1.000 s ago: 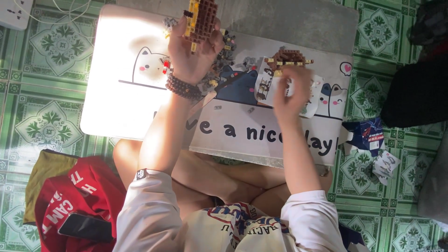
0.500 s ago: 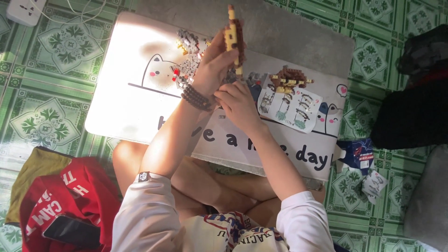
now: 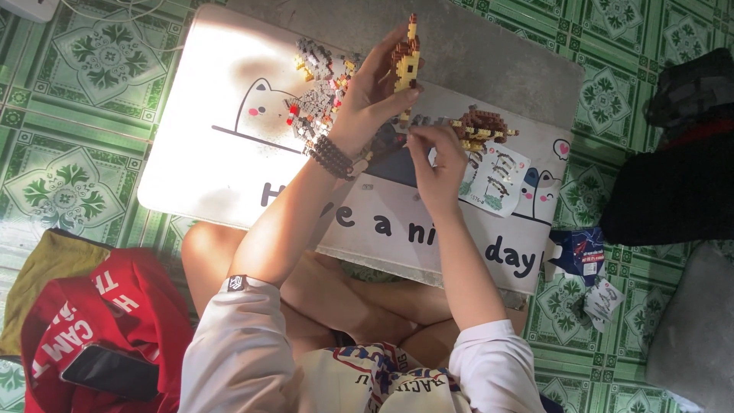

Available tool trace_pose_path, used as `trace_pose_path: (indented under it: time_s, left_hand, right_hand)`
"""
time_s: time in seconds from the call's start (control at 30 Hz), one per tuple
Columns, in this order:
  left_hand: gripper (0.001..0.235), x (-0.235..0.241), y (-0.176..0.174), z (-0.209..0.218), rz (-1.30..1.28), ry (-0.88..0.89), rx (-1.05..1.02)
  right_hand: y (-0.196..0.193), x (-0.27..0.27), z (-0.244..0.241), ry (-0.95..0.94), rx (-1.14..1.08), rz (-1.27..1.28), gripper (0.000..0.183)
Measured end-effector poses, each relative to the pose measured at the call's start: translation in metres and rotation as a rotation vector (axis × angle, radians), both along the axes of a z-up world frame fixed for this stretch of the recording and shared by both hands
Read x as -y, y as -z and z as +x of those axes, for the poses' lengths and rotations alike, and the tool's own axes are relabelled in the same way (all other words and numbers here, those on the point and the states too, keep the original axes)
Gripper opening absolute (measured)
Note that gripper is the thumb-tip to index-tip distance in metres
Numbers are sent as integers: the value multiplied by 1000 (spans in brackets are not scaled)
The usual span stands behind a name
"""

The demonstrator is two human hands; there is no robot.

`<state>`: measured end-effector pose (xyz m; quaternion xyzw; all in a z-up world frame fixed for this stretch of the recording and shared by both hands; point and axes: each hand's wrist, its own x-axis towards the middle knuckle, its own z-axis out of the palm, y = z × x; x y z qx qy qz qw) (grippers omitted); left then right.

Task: The person assembles a small micro Lego figure by hand, picking individual bricks from a pile and attaching them to the growing model. They frequently rotate the piece and consult a printed instruction sheet to guide placement.

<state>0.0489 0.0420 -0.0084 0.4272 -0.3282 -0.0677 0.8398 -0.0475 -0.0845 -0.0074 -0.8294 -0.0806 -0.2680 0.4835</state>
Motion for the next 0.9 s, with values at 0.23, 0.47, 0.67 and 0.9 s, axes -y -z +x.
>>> trace_pose_path:
  time_s: [0.23,0.47,0.67,0.9]
  left_hand:
    - [52,-1,-5,-5,147,28,183]
    - [52,7,-5,-10,267,5,456]
    - [66,31,16,-20,196,84,398]
    - [62,35,10,-26,189,283,266]
  right_hand:
    - [-18,30,-1,-114,-29,436,5]
    - [3,70,-5,-215,-191,563,11]
    - [38,95,-5,-196,-54,536,15]
    - [35,97,-11,-168,42,541,10]
